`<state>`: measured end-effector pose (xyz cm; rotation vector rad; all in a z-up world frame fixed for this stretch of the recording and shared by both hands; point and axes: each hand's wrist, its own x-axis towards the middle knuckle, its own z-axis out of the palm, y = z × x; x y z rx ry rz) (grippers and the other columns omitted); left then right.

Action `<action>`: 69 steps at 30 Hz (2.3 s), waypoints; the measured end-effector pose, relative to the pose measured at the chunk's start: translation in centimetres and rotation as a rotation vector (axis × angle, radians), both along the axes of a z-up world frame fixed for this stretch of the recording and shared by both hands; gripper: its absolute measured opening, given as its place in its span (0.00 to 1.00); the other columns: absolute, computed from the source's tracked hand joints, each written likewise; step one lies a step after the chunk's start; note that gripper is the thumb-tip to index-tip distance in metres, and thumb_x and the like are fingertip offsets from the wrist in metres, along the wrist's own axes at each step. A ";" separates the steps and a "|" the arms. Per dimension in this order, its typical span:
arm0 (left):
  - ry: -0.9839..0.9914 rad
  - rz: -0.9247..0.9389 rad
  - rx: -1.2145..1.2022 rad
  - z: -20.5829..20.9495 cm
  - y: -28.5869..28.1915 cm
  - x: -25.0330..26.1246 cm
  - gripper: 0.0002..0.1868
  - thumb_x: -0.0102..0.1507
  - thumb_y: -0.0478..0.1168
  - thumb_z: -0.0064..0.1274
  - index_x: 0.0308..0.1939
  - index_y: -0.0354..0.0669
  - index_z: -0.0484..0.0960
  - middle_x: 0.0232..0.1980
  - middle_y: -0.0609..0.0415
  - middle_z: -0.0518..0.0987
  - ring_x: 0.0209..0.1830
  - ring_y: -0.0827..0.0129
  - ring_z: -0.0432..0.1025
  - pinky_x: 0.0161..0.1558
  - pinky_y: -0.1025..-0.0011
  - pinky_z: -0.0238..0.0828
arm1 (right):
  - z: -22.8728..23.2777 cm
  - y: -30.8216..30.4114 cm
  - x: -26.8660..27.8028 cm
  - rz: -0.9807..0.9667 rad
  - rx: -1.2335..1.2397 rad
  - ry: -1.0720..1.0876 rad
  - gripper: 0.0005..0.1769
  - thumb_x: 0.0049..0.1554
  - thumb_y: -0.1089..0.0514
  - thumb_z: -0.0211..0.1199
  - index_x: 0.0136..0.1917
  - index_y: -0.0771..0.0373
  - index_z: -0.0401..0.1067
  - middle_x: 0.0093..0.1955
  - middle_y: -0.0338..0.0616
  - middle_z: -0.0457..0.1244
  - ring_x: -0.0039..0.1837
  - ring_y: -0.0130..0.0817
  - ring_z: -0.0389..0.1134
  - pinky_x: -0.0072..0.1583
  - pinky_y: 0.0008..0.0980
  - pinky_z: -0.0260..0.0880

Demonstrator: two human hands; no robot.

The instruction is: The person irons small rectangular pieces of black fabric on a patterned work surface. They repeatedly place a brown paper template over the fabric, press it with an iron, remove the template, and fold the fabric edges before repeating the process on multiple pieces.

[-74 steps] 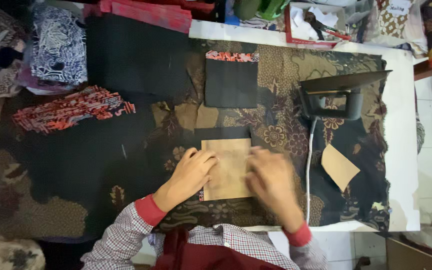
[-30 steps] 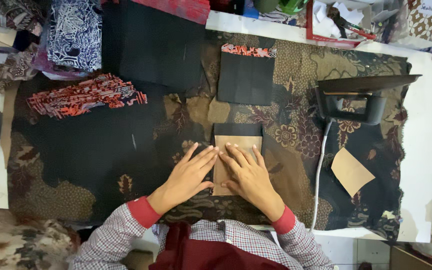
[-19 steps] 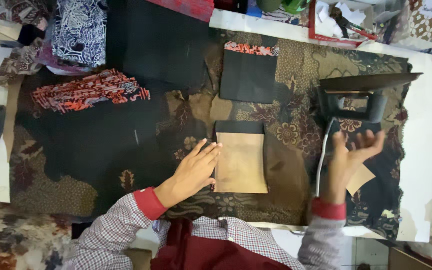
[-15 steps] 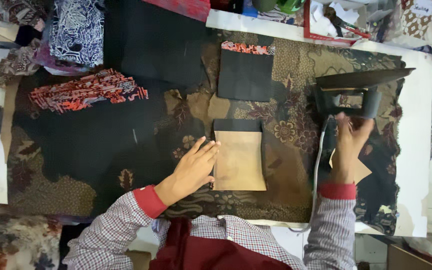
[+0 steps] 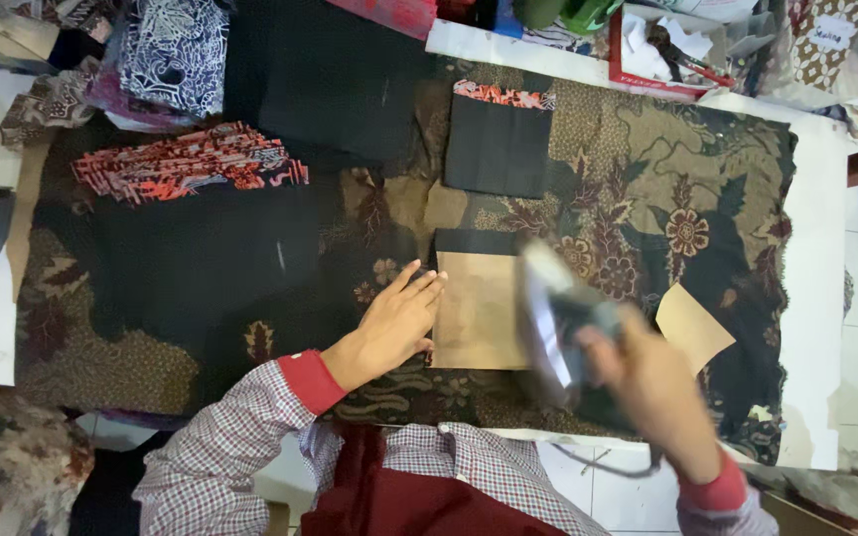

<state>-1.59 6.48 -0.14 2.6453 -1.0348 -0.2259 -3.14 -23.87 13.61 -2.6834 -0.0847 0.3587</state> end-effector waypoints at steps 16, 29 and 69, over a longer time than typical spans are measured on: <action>-0.077 -0.040 -0.084 -1.5 0.5 0.5 0.13 0.54 0.36 0.59 0.43 0.36 0.86 0.67 0.40 0.75 0.70 0.55 0.66 0.77 0.50 0.46 | -6.4 7.8 -6.7 0.445 -0.290 0.189 0.25 0.56 0.39 0.62 0.45 0.65 0.65 0.30 0.55 0.67 0.33 0.53 0.71 0.36 0.51 0.69; -0.077 -0.160 -0.360 -2.9 0.8 6.3 0.02 0.53 0.32 0.58 0.29 0.42 0.82 0.37 0.52 0.77 0.42 0.59 0.73 0.59 0.61 0.64 | -7.6 10.7 -4.8 0.224 -0.246 0.106 0.22 0.58 0.42 0.59 0.46 0.64 0.64 0.28 0.55 0.67 0.31 0.56 0.70 0.35 0.54 0.68; -0.460 0.014 -0.146 2.0 1.0 13.0 0.09 0.56 0.37 0.54 0.38 0.39 0.84 0.49 0.50 0.77 0.56 0.59 0.69 0.65 0.62 0.61 | -8.7 12.5 5.1 0.186 -0.248 -0.041 0.20 0.61 0.43 0.58 0.44 0.64 0.63 0.27 0.52 0.66 0.29 0.52 0.70 0.33 0.49 0.69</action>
